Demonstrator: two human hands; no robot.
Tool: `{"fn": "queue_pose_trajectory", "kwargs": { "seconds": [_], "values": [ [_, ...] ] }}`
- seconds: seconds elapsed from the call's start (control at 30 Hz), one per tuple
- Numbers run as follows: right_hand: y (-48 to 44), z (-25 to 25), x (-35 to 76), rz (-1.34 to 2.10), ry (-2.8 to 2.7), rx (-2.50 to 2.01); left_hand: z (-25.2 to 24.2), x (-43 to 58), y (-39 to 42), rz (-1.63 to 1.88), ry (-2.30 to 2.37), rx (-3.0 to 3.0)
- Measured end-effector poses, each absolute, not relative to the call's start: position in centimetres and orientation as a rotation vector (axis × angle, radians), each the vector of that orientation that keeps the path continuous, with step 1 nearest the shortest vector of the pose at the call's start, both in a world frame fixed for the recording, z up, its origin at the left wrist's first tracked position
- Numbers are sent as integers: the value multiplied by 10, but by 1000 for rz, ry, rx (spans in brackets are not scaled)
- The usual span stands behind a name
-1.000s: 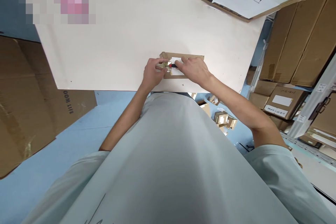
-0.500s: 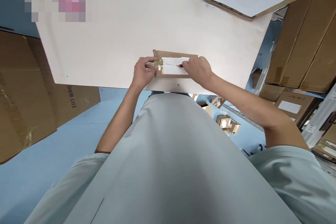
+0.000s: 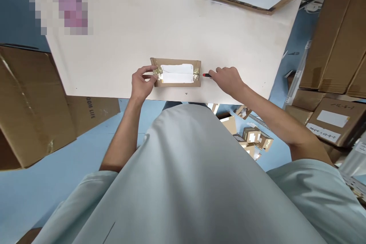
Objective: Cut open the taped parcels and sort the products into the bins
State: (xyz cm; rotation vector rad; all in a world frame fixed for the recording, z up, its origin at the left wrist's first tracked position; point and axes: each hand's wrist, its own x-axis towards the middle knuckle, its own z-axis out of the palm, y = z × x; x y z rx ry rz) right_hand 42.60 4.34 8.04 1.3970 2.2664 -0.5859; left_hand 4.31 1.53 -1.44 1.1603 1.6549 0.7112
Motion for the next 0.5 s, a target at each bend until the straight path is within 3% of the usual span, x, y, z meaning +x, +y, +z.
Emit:
{"fn": "queue_pose_trajectory", "kwargs": {
  "seconds": [0.17, 0.5],
  "values": [
    [37, 42, 439, -648, 2235, 1481, -11, 51, 14, 698, 1721, 1161],
    [-35, -32, 393, -1498, 2103, 2113, -9, 53, 12, 682, 1796, 1151]
  ]
}}
